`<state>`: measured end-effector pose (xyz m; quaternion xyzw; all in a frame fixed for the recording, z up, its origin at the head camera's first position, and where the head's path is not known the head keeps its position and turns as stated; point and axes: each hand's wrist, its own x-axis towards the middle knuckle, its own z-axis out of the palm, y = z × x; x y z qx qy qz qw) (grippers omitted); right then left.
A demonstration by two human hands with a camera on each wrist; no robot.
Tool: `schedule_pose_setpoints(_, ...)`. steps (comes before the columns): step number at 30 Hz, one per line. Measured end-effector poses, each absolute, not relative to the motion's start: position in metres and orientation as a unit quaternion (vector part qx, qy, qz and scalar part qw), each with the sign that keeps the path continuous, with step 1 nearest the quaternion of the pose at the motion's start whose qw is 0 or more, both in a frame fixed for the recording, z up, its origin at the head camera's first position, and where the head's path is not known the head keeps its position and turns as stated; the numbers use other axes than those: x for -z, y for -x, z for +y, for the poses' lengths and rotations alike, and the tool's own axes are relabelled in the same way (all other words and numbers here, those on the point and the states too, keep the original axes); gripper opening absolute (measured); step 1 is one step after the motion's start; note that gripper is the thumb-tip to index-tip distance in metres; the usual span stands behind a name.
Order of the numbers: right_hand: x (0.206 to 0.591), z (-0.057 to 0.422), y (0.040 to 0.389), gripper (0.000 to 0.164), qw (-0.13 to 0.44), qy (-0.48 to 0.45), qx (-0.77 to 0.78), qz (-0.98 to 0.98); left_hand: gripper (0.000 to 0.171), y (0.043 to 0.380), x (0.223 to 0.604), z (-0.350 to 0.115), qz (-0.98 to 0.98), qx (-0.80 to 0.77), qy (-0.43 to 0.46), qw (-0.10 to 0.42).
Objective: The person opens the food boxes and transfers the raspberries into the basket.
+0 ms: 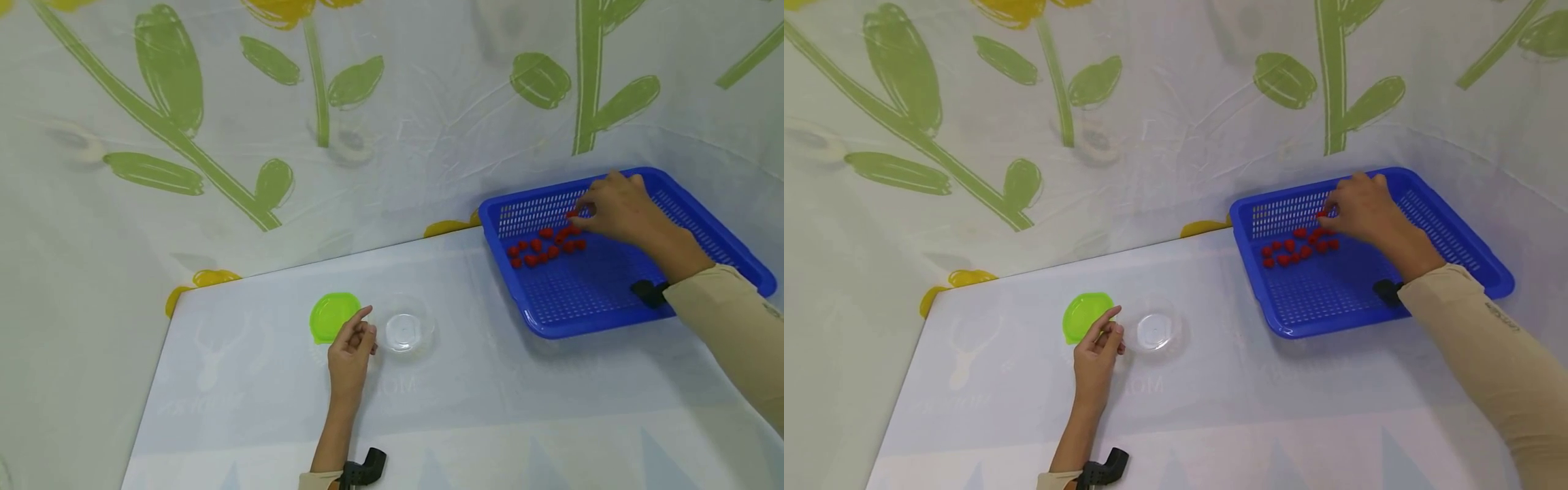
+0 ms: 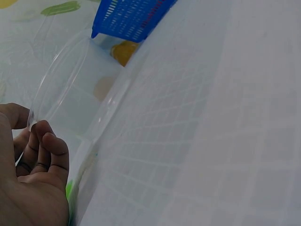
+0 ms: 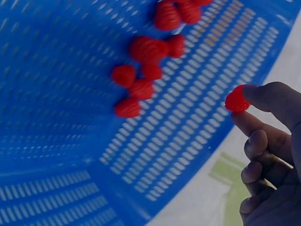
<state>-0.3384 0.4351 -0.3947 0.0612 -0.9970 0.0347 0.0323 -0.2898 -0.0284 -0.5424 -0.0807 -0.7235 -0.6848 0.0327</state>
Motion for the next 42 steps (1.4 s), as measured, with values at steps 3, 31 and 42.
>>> schedule_pose_setpoints(3,0.398,0.442,0.341,0.026,0.011,-0.047,-0.032,-0.998,0.033,0.288,0.534,-0.028,-0.719,0.689,0.087,0.031)
schedule_pose_setpoints(31,0.44,0.482,0.341,0.029,-0.072,-0.012,-0.032,-0.997,0.033,0.276,0.521,-0.028,-0.723,0.685,0.09,0.023)
schedule_pose_setpoints(42,0.442,0.483,0.344,0.026,-0.082,-0.02,-0.028,-0.996,0.033,0.281,0.519,-0.025,-0.72,0.686,0.095,0.028)
